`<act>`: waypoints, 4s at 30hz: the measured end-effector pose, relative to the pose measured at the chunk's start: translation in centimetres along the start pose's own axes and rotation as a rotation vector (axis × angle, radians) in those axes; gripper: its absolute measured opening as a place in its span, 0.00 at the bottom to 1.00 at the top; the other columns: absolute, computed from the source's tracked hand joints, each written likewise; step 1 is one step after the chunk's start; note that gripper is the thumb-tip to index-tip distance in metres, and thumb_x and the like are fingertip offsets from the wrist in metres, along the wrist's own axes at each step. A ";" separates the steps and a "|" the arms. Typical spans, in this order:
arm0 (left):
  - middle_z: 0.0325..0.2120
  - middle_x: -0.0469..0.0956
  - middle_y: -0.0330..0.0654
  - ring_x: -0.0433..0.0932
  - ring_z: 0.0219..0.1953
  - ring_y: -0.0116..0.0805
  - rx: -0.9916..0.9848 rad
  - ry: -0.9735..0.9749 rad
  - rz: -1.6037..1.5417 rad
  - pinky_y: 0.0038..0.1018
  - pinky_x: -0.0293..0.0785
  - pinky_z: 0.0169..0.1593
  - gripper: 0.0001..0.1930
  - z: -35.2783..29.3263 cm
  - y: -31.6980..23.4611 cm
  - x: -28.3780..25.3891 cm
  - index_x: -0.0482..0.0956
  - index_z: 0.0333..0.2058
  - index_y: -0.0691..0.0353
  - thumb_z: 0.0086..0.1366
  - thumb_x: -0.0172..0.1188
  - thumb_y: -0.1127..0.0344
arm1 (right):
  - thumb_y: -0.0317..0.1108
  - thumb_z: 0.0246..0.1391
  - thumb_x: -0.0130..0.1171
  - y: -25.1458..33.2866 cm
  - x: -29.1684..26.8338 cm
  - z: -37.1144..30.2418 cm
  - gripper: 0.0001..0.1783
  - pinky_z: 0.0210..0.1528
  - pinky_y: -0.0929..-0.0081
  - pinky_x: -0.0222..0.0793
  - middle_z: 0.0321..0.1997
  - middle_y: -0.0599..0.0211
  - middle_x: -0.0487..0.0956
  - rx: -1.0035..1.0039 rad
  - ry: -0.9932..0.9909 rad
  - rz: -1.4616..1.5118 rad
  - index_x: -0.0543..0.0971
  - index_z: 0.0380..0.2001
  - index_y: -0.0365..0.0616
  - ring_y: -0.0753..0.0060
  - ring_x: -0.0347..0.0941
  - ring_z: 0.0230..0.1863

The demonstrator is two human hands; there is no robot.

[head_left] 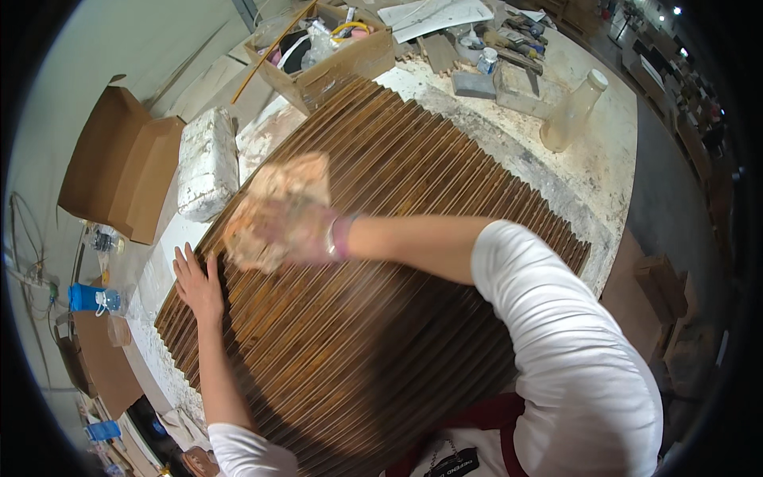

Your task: The person applies a liquid from a bottle onto a cloth and wipes it across the surface of a wooden slat panel on a workbench, covering the entire surface by moving the cloth along the slats.

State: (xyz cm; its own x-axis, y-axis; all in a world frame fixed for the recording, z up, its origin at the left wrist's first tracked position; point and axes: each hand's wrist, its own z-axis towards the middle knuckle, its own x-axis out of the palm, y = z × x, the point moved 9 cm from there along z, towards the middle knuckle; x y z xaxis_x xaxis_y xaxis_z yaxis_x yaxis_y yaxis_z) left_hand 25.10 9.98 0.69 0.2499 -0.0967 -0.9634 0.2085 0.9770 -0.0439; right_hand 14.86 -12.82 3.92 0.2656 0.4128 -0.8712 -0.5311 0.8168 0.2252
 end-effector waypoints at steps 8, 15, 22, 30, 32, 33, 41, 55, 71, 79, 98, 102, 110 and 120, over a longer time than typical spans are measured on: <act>0.68 0.53 0.47 0.48 0.70 0.45 -0.127 0.154 -0.005 0.52 0.44 0.68 0.34 -0.3 -0.4 1.3 0.55 0.67 0.52 0.70 0.38 0.40 | 0.27 0.57 0.48 -25.4 -13.4 -7.6 0.25 0.35 0.76 0.76 0.40 0.51 0.79 0.932 -0.016 -0.071 0.65 0.59 0.48 0.61 0.79 0.36; 0.68 0.52 0.46 0.48 0.70 0.45 -0.111 0.164 -0.007 0.52 0.44 0.68 0.33 0.1 -0.8 1.1 0.55 0.67 0.52 0.70 0.38 0.40 | 0.41 0.56 0.52 -15.3 -0.3 1.8 0.14 0.48 0.69 0.72 0.46 0.62 0.79 0.074 -0.079 -0.527 0.77 0.42 0.46 0.64 0.76 0.47; 0.69 0.49 0.45 0.45 0.71 0.47 0.016 0.134 0.033 0.56 0.42 0.67 0.33 -0.1 -2.6 -0.1 0.54 0.68 0.52 0.70 0.42 0.43 | 0.38 0.60 0.50 -26.2 -14.8 -4.8 0.13 0.49 0.69 0.70 0.46 0.61 0.80 0.607 -0.213 -0.013 0.80 0.43 0.49 0.63 0.77 0.45; 0.70 0.49 0.46 0.46 0.70 0.53 0.409 0.255 -0.122 0.55 0.41 0.68 0.33 -8.4 -14.9 -1.6 0.56 0.67 0.51 0.67 0.49 0.46 | 0.26 0.57 0.50 -19.8 -9.9 -12.0 0.12 0.50 0.74 0.72 0.43 0.58 0.81 0.379 0.071 -0.096 0.79 0.42 0.46 0.67 0.77 0.45; 0.70 0.49 0.45 0.47 0.70 0.52 0.415 0.248 -0.150 0.54 0.40 0.69 0.31 -8.2 -15.9 -1.6 0.57 0.67 0.51 0.69 0.46 0.47 | 0.25 0.56 0.50 -27.0 -15.7 -17.0 0.12 0.46 0.73 0.73 0.44 0.60 0.82 0.870 0.020 0.123 0.80 0.42 0.46 0.69 0.78 0.40; 0.70 0.49 0.44 0.47 0.70 0.51 0.422 0.249 -0.156 0.54 0.39 0.69 0.31 -8.1 -16.2 -1.6 0.57 0.67 0.51 0.69 0.46 0.47 | 0.26 0.57 0.50 -30.9 -17.6 -20.6 0.13 0.43 0.73 0.74 0.44 0.63 0.83 1.171 -0.053 0.230 0.80 0.43 0.46 0.73 0.78 0.38; 0.70 0.49 0.43 0.46 0.71 0.50 0.425 0.259 -0.107 0.54 0.39 0.69 0.31 -8.0 -15.8 -1.3 0.56 0.67 0.51 0.70 0.41 0.45 | 0.29 0.56 0.53 -21.0 -12.2 -13.6 0.10 0.51 0.66 0.73 0.41 0.60 0.80 0.304 0.014 -0.203 0.78 0.42 0.51 0.60 0.76 0.44; 0.69 0.50 0.44 0.45 0.71 0.51 0.404 0.268 -0.070 0.52 0.40 0.69 0.30 -8.6 -15.2 -1.4 0.56 0.67 0.51 0.70 0.41 0.46 | 0.29 0.59 0.49 -24.9 -16.1 -14.2 0.13 0.49 0.70 0.75 0.49 0.55 0.79 0.739 0.022 0.044 0.78 0.45 0.47 0.63 0.78 0.47; 0.68 0.52 0.46 0.47 0.70 0.51 0.387 0.255 -0.177 0.51 0.41 0.69 0.31 -7.6 -16.1 -1.8 0.57 0.67 0.53 0.69 0.47 0.49 | 0.31 0.59 0.52 -23.5 -16.7 -6.7 0.18 0.49 0.71 0.76 0.45 0.66 0.82 0.314 -0.371 0.157 0.77 0.52 0.52 0.69 0.80 0.43; 0.68 0.53 0.44 0.50 0.70 0.45 -0.188 0.139 0.023 0.51 0.47 0.67 0.32 0.5 0.1 1.3 0.56 0.66 0.56 0.71 0.38 0.42 | 0.43 0.53 0.59 -2.0 -1.6 3.0 0.28 0.61 0.57 0.66 0.60 0.65 0.73 -0.047 0.167 -0.071 0.71 0.58 0.53 0.61 0.69 0.60; 0.66 0.56 0.44 0.51 0.69 0.43 -0.144 0.131 -0.013 0.50 0.46 0.67 0.32 0.6 -0.7 1.4 0.57 0.66 0.56 0.71 0.37 0.42 | 0.42 0.59 0.52 -24.6 -8.9 -4.0 0.16 0.47 0.62 0.75 0.39 0.54 0.81 0.412 -0.147 -0.288 0.80 0.43 0.45 0.56 0.79 0.41; 0.66 0.56 0.44 0.51 0.69 0.44 -0.132 0.129 -0.011 0.50 0.46 0.67 0.32 0.2 -1.0 1.2 0.57 0.66 0.56 0.71 0.37 0.42 | 0.39 0.56 0.52 -33.8 -9.5 -6.8 0.17 0.51 0.62 0.72 0.47 0.53 0.80 0.841 0.104 -0.334 0.79 0.46 0.46 0.52 0.77 0.48; 0.66 0.57 0.43 0.52 0.69 0.44 -0.140 0.118 -0.007 0.51 0.47 0.66 0.32 0.2 -0.7 1.3 0.58 0.65 0.56 0.70 0.37 0.42 | 0.44 0.57 0.53 -29.8 -8.8 -5.7 0.24 0.61 0.69 0.64 0.58 0.56 0.74 0.593 -0.023 -0.376 0.74 0.55 0.46 0.55 0.70 0.58; 0.66 0.57 0.44 0.52 0.68 0.46 -0.116 0.111 -0.007 0.49 0.47 0.67 0.32 1.1 -1.7 1.4 0.58 0.66 0.55 0.71 0.37 0.42 | 0.40 0.57 0.50 -27.2 -1.9 0.4 0.13 0.45 0.69 0.69 0.41 0.70 0.76 0.037 -0.148 -0.124 0.76 0.45 0.53 0.76 0.71 0.40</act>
State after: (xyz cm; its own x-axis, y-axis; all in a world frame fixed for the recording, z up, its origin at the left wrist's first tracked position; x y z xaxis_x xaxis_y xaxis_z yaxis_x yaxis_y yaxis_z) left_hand 26.11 7.93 -0.28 0.1411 -0.0886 -0.9860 0.0978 0.9924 -0.0751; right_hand 29.13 -35.69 -0.39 0.4441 0.3604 -0.8203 -0.4578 0.8783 0.1380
